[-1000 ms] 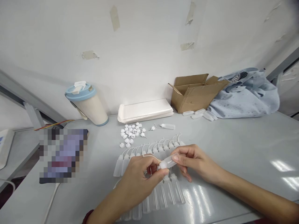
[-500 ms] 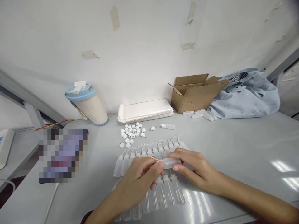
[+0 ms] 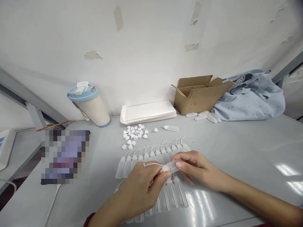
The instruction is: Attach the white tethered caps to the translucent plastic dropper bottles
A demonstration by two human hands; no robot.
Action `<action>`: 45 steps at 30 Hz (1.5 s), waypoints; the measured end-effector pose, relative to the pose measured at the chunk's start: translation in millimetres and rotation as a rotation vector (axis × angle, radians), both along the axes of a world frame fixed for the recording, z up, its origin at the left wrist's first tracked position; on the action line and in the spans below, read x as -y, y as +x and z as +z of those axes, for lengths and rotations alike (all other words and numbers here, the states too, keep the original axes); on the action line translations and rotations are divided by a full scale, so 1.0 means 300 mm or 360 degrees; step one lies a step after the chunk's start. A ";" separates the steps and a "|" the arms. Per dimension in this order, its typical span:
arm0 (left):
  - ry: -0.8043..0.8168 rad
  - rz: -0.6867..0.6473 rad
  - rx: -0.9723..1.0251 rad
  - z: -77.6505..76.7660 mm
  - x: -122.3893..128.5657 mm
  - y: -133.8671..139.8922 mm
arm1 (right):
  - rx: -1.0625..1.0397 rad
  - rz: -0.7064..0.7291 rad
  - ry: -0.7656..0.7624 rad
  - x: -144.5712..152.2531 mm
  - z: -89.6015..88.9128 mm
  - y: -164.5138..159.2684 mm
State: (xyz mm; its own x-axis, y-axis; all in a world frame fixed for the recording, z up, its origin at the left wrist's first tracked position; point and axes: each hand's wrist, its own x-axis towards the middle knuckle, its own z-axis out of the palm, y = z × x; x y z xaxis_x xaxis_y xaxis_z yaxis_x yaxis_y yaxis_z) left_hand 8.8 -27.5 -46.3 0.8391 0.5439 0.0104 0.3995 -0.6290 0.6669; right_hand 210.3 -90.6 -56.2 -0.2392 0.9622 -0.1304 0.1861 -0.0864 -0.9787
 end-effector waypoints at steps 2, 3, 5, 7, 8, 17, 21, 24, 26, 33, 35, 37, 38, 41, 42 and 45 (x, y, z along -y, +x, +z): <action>0.0125 -0.0077 0.0088 -0.005 0.002 -0.004 | -0.0109 -0.0001 -0.0075 -0.005 -0.006 0.006; 0.0182 -0.0111 0.0120 -0.006 0.003 -0.005 | -0.0162 -0.0004 -0.0105 -0.008 -0.009 0.010; 0.0278 -0.0159 0.0133 -0.008 0.006 -0.005 | -0.0252 -0.0011 -0.0160 -0.014 -0.018 0.017; 0.0363 -0.0189 0.0152 -0.011 0.008 -0.002 | -0.0322 -0.0015 -0.0198 -0.018 -0.026 0.021; 0.0398 -0.0197 0.0180 -0.014 0.008 0.001 | -0.0347 -0.0020 -0.0210 -0.020 -0.029 0.022; 0.0846 0.0072 0.0245 -0.037 -0.077 -0.014 | -0.0152 -0.0512 0.0035 -0.067 -0.015 0.106; 0.1165 0.0309 0.0159 -0.024 -0.143 -0.038 | 0.0229 -0.0819 0.0261 -0.108 0.005 0.180; 0.1421 0.0435 0.0015 -0.030 -0.181 -0.054 | 0.0551 -0.0847 0.0315 -0.127 -0.001 0.204; 0.1456 0.0493 -0.0128 -0.044 -0.197 -0.063 | 0.0739 -0.0828 0.0357 -0.134 -0.019 0.209; 0.1320 0.0462 -0.0300 -0.079 -0.212 -0.071 | 0.1025 -0.0714 0.0563 -0.149 -0.091 0.227; 0.1304 0.0472 -0.0292 -0.080 -0.210 -0.071 | 0.1012 -0.0704 0.0578 -0.152 -0.095 0.228; 0.1295 0.0483 -0.0307 -0.080 -0.209 -0.072 | 0.0970 -0.0705 0.0566 -0.154 -0.097 0.225; 0.1287 0.0485 -0.0321 -0.080 -0.209 -0.072 | 0.0952 -0.0707 0.0554 -0.155 -0.097 0.223; 0.1246 0.0494 -0.0373 -0.080 -0.209 -0.073 | 0.0944 -0.0709 0.0552 -0.159 -0.102 0.218; 0.1230 0.0499 -0.0389 -0.081 -0.209 -0.073 | 0.0952 -0.0708 0.0563 -0.160 -0.104 0.217; 0.1179 0.0507 -0.0413 -0.080 -0.210 -0.072 | 0.0973 -0.0710 0.0593 -0.162 -0.109 0.217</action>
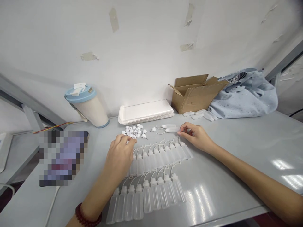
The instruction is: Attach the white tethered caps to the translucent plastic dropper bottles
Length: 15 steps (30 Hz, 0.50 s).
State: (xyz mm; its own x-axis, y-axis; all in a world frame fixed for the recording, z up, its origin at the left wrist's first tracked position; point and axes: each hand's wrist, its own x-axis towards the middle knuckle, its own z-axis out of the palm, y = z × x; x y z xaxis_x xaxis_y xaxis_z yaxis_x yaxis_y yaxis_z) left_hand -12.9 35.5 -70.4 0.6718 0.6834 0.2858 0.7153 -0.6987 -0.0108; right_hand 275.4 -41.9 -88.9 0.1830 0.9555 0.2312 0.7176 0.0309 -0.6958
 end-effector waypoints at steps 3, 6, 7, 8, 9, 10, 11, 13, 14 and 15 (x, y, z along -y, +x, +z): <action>-0.0038 0.0005 -0.0012 0.000 -0.001 0.000 | 0.0024 -0.0001 0.0011 -0.001 -0.003 0.002; -0.0048 0.0015 -0.0028 -0.001 -0.003 0.000 | 0.0069 0.0038 0.0083 -0.003 -0.005 0.007; -0.0048 0.0016 -0.0031 -0.002 -0.003 0.000 | 0.0087 0.0057 0.0121 -0.003 -0.004 0.009; -0.0048 0.0017 -0.0031 -0.003 -0.004 0.000 | 0.0102 0.0076 0.0159 -0.002 -0.003 0.010; -0.0047 0.0017 -0.0031 -0.003 -0.004 0.000 | 0.0118 0.0101 0.0193 -0.001 0.000 0.010; -0.0047 0.0015 -0.0032 -0.004 -0.003 0.000 | 0.0137 0.0136 0.0219 0.002 0.003 0.009; -0.0049 0.0011 -0.0032 -0.005 -0.003 0.000 | 0.0162 0.0181 0.0235 0.004 0.008 0.007; -0.0053 0.0001 -0.0032 -0.006 -0.001 0.000 | 0.0228 0.0295 0.0218 0.011 0.018 0.001; -0.0055 -0.0004 -0.0030 -0.007 0.000 0.001 | 0.0262 0.0347 0.0191 0.014 0.023 -0.003; -0.0057 -0.0007 -0.0028 -0.008 0.001 0.001 | 0.0290 0.0384 0.0159 0.017 0.026 -0.007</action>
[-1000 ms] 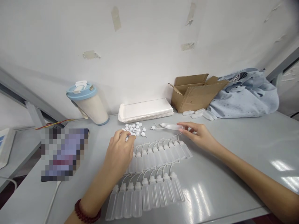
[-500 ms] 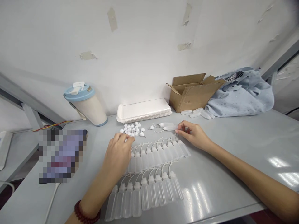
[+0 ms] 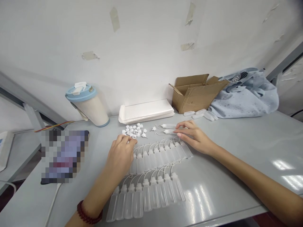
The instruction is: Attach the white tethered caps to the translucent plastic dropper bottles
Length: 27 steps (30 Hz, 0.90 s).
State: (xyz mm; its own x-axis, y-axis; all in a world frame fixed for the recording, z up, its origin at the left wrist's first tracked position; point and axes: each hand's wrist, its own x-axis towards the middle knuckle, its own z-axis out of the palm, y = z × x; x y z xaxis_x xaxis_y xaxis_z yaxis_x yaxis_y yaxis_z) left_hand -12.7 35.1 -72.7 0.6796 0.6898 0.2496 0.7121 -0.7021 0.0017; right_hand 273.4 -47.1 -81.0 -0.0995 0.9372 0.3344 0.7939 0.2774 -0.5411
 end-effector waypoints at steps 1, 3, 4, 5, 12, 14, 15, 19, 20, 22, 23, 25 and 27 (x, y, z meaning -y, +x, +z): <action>-0.0001 -0.0003 0.0004 -0.001 0.001 0.000 | 0.0025 0.0019 -0.0035 0.002 0.002 -0.003; -0.0002 -0.0006 0.0012 -0.003 0.000 0.000 | 0.0057 0.0031 -0.0097 0.004 0.002 -0.006; -0.0004 -0.0008 0.0014 -0.004 0.000 -0.001 | 0.0068 0.0026 -0.0119 0.004 0.000 -0.006; -0.0007 -0.0009 0.0015 -0.005 -0.001 -0.001 | 0.0077 0.0016 -0.0141 0.003 -0.003 -0.004; -0.0028 -0.0004 0.0008 -0.002 -0.001 -0.003 | 0.0088 -0.0097 -0.0188 -0.003 -0.009 0.011; -0.0026 0.0002 0.0012 -0.001 0.000 -0.004 | 0.0053 -0.0134 -0.0133 -0.002 0.003 0.011; -0.0025 0.0003 0.0021 0.000 0.000 -0.003 | 0.0025 -0.0161 -0.0106 0.000 0.011 0.011; -0.0044 -0.0002 0.0135 0.007 0.003 0.000 | -0.0088 -0.0233 -0.0222 0.018 0.058 0.007; -0.0058 0.0001 0.0181 0.009 0.006 0.002 | -0.0087 -0.0226 -0.0304 0.025 0.070 0.005; -0.0086 0.0008 0.0276 0.013 0.013 0.007 | -0.0054 -0.0182 -0.0467 0.039 0.091 0.001; -0.0099 0.0012 0.0320 0.016 0.017 0.009 | -0.0035 -0.0152 -0.0530 0.046 0.098 -0.002; -0.0119 0.0011 0.0388 0.022 0.025 0.015 | -0.0008 -0.0095 -0.0607 0.056 0.107 -0.006; -0.0134 0.0009 0.0423 0.027 0.032 0.020 | 0.0022 -0.0052 -0.0638 0.060 0.109 -0.009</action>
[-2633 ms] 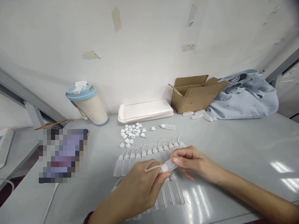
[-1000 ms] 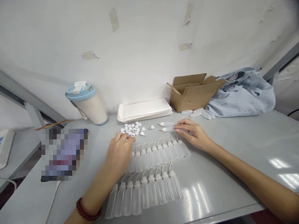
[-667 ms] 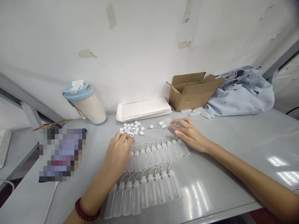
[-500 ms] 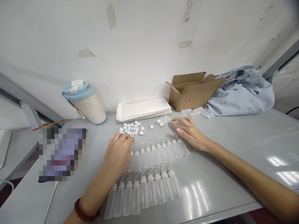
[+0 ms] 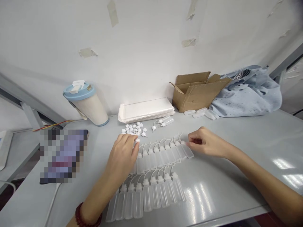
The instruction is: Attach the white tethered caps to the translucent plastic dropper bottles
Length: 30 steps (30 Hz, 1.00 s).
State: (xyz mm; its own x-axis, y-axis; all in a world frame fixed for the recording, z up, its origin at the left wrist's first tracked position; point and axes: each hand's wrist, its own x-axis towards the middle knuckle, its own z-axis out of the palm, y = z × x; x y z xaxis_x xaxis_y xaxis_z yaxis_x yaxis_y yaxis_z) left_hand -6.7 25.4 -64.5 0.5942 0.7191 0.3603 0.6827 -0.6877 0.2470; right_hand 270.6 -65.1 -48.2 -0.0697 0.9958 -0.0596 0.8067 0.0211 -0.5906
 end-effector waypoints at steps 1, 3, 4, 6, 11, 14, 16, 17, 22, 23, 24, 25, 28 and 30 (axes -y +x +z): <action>-0.0008 -0.0003 0.0006 0.002 0.003 0.002 | 0.0025 0.0021 -0.0012 0.000 -0.001 -0.001; -0.0025 -0.0006 0.0014 0.005 0.006 0.004 | 0.0097 0.0043 -0.0050 -0.002 -0.006 -0.001; -0.0034 -0.0005 0.0019 0.005 0.007 0.005 | 0.0136 0.0044 -0.0076 -0.004 -0.009 -0.001; -0.0045 -0.0006 0.0034 0.004 0.009 0.006 | 0.0196 0.0037 -0.0127 -0.007 -0.014 0.000; -0.0052 -0.0010 0.0047 0.006 0.014 0.009 | 0.0234 -0.0001 -0.0191 -0.011 -0.024 0.002; -0.0069 -0.0014 0.0065 0.010 0.019 0.011 | 0.0240 -0.0035 -0.0182 -0.011 -0.031 0.006; -0.0109 -0.0012 0.0085 0.012 0.021 0.013 | 0.0265 -0.0044 -0.0168 -0.012 -0.036 0.010; -0.0136 -0.0009 0.0094 0.012 0.023 0.015 | 0.0280 -0.0041 -0.0164 -0.013 -0.038 0.013; -0.0322 0.0023 0.0171 0.025 0.031 0.026 | 0.0306 -0.0023 -0.0102 -0.018 -0.035 0.017; -0.0386 0.0032 0.0199 0.032 0.035 0.029 | 0.0281 -0.0033 -0.0063 -0.018 -0.032 0.014; -0.0465 0.0039 0.0233 0.041 0.040 0.031 | 0.0248 -0.0055 -0.0009 -0.018 -0.029 0.010; -0.0555 0.0042 0.0273 0.051 0.048 0.033 | 0.0208 -0.0088 0.0059 -0.016 -0.026 0.005; -0.0850 -0.0010 0.0404 0.083 0.082 0.041 | 0.0101 -0.0196 0.0324 -0.004 -0.026 -0.017; -0.0989 -0.0095 0.0480 0.099 0.110 0.046 | 0.0067 -0.0229 0.0536 0.009 -0.033 -0.036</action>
State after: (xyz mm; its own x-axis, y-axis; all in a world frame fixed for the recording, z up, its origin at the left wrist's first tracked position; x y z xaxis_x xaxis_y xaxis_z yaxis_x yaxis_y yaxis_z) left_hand 7.2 -7.5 -34.8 0.5778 0.8148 0.0479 0.4876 -0.3916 0.7804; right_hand 259.8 -67.8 -58.0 0.0679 0.9596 0.2732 0.8389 0.0933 -0.5363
